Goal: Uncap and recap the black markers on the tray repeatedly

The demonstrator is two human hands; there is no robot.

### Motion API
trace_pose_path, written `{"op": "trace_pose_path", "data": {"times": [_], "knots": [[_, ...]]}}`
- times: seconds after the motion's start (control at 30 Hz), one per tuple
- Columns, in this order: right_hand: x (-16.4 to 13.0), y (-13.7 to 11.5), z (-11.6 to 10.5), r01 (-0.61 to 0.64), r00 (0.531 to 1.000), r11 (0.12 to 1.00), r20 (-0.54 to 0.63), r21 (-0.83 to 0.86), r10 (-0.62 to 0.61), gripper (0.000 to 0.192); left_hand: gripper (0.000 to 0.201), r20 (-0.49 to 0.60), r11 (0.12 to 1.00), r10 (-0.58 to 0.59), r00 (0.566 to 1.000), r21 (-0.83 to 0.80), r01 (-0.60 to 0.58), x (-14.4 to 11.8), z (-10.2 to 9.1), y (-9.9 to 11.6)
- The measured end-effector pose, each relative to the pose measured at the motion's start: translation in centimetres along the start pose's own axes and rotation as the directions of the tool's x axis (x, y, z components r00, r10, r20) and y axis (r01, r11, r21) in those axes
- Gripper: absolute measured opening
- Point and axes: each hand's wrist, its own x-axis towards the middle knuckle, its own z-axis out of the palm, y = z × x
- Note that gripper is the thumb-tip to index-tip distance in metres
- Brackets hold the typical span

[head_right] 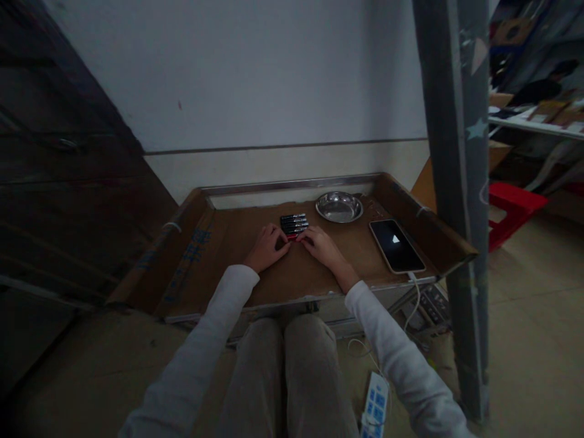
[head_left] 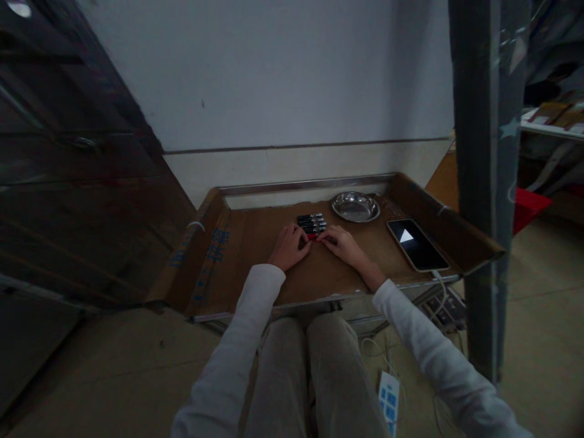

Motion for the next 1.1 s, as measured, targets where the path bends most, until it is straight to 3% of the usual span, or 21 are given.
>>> {"op": "trace_pose_path", "data": {"times": [0.2,0.47,0.57,0.73,1.1], "knots": [[-0.2,-0.3,-0.5,-0.021,0.999,0.992,-0.028,-0.125,0.018,0.016,0.01,-0.017,1.0,0.001,1.0,-0.012,-0.001,-0.1,0.3,-0.3],[-0.3,0.4,-0.6,-0.196,0.975,0.943,-0.157,-0.269,0.158,0.023,0.011,-0.054,1.0,-0.026,0.998,-0.007,0.026,0.2,0.1,-0.3],[-0.4,0.7,-0.3,-0.261,0.964,0.887,-0.158,-0.38,0.216,0.025,0.013,-0.115,0.989,-0.14,0.983,0.024,0.144,0.3,0.0,-0.4],[-0.5,0.3,0.2,-0.318,0.947,0.79,-0.142,-0.524,0.287,0.025,0.017,-0.196,0.875,-0.433,0.88,0.143,0.463,0.2,0.1,-0.9],[-0.5,-0.3,0.1,-0.358,0.927,0.738,-0.124,-0.572,0.354,0.026,0.016,-0.16,0.859,-0.447,0.88,0.199,0.472,0.1,0.1,-1.0]]}}
